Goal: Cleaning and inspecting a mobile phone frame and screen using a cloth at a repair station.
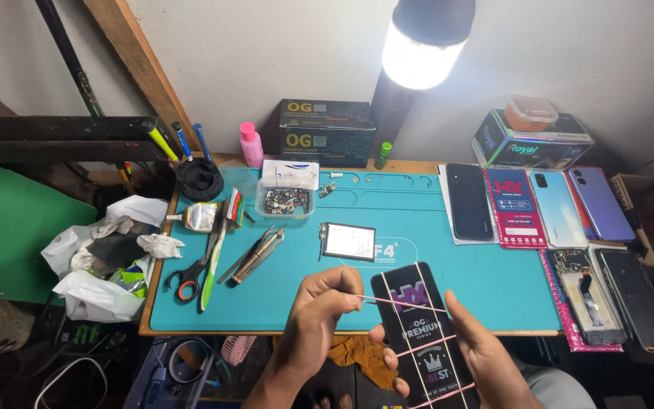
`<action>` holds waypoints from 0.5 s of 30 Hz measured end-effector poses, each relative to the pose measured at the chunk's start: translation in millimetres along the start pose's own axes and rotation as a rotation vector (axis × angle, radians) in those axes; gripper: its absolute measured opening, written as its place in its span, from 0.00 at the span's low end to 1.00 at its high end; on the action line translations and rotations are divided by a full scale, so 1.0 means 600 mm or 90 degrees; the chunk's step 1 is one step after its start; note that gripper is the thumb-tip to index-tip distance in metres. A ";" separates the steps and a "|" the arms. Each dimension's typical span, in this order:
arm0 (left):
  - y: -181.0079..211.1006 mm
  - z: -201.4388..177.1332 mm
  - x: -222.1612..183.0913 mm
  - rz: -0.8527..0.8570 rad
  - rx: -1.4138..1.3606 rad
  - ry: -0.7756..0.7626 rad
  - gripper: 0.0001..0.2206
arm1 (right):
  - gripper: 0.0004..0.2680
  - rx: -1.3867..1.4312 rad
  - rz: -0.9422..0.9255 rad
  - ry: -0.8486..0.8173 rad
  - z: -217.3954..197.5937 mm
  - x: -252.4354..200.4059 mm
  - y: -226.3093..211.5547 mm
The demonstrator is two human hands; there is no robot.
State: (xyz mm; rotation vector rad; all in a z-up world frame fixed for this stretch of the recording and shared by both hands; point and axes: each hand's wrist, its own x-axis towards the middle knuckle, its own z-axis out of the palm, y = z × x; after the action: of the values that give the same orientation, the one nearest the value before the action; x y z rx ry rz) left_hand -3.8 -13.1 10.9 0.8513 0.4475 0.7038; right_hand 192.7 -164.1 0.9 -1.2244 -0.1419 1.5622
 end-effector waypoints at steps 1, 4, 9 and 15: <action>0.009 0.007 -0.004 0.032 0.113 -0.011 0.07 | 0.26 -0.212 -0.055 0.240 -0.016 0.004 -0.002; 0.020 0.038 -0.021 0.179 0.460 0.003 0.01 | 0.20 0.004 0.150 0.355 0.108 -0.009 -0.033; 0.035 0.074 -0.025 0.226 0.411 0.053 0.02 | 0.23 -0.576 -0.156 0.023 0.092 -0.016 -0.002; 0.029 0.029 -0.004 0.093 0.223 0.050 0.03 | 0.25 -0.655 -0.221 -0.065 0.072 -0.018 -0.012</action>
State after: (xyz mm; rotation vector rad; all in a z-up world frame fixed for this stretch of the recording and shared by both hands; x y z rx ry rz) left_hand -1.5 -16.0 35.2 1.1979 0.5943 0.8077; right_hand 163.7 -148.6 31.8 -1.7512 -1.2758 1.2322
